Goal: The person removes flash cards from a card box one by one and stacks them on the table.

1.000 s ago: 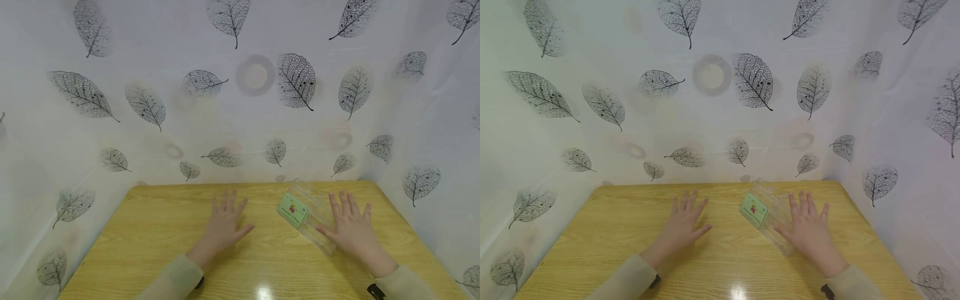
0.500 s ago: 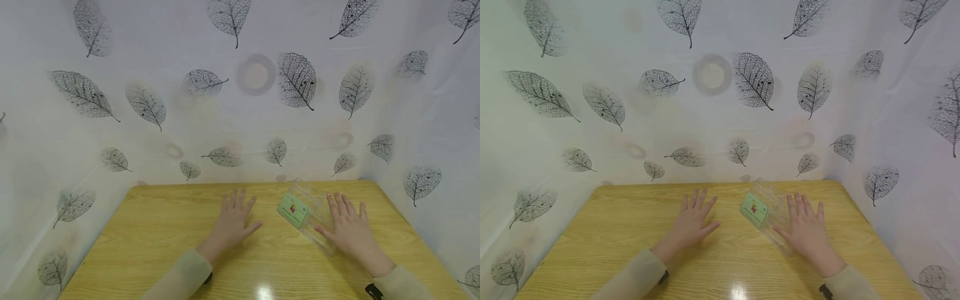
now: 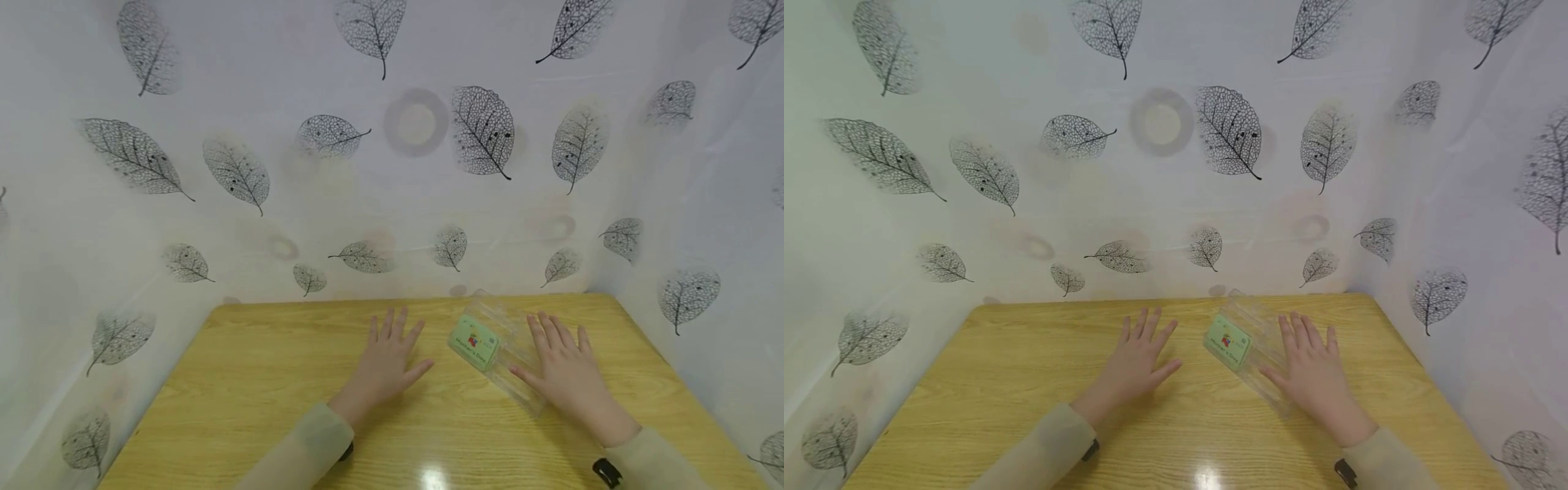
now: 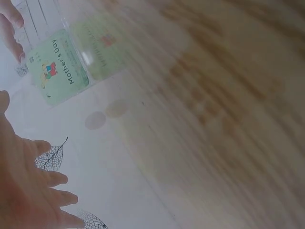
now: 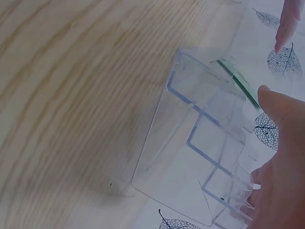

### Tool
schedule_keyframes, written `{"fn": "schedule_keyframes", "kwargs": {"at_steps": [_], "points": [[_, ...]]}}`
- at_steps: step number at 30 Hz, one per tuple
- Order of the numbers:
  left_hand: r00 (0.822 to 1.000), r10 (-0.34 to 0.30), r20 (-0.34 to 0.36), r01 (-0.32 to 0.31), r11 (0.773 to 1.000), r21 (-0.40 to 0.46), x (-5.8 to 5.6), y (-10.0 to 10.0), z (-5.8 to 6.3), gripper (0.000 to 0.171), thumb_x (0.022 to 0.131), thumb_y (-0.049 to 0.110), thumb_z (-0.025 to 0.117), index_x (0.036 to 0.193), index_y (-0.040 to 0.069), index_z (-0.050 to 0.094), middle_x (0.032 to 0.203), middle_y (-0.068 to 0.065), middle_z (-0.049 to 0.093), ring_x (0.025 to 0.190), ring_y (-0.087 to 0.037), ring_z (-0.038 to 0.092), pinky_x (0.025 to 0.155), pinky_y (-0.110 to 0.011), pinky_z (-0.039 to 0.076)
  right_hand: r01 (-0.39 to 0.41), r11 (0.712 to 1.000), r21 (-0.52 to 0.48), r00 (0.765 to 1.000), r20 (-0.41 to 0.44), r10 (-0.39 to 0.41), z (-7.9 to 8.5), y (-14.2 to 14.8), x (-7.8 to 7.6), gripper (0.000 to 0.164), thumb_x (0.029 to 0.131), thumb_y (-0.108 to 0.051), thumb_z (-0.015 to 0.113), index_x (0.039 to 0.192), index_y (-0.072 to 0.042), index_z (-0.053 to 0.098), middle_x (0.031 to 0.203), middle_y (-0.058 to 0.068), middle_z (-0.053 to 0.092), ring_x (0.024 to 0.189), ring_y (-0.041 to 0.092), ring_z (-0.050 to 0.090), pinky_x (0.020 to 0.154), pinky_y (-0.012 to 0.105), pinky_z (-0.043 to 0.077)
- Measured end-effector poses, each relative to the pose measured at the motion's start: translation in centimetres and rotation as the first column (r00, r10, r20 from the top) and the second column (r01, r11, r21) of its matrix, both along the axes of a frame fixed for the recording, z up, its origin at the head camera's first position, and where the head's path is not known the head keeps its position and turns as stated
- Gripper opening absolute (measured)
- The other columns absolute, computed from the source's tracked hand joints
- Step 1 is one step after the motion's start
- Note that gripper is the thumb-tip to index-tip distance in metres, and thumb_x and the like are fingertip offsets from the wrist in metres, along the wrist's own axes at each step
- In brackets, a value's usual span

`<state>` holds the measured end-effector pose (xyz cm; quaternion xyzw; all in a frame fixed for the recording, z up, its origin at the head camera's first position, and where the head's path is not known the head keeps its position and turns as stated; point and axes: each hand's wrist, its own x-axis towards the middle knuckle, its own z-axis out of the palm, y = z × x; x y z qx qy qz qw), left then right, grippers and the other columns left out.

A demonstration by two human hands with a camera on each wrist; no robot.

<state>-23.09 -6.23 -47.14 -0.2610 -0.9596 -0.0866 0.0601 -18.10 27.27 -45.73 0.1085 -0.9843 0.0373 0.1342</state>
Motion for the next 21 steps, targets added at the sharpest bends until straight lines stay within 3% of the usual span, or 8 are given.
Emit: {"fn": "schedule_keyframes", "kwargs": {"at_steps": [11, 21], "points": [[1.000, 0.004, -0.021, -0.004, 1.000, 0.000, -0.2, 0.3, 0.1, 0.075, 0.106, 0.061, 0.049, 0.168, 0.022, 0.032, 0.176, -0.021, 0.019, 0.163, -0.046, 0.015, 0.129, -0.071, 0.013, -0.045, 0.999, 0.013, 0.998, -0.053, 0.046, -0.4, -0.5, -0.5, 0.101, 0.092, -0.059, 0.073, 0.163, -0.001, 0.031, 0.164, 0.029, 0.039, 0.149, 0.051, 0.039, 0.121, 0.079, 0.022], [1.000, 0.001, -0.030, -0.002, 1.000, -0.005, -0.8, 0.6, -0.1, 0.074, 0.107, 0.061, 0.048, 0.167, 0.021, 0.033, 0.175, -0.021, 0.021, 0.163, -0.046, 0.018, 0.130, -0.070, 0.014, -0.069, 0.998, 0.016, 0.997, -0.039, 0.069, 0.0, -1.1, -0.7, 0.100, 0.094, -0.058, 0.072, 0.163, 0.001, 0.030, 0.164, 0.029, 0.040, 0.151, 0.050, 0.038, 0.123, 0.077, 0.021]]}}
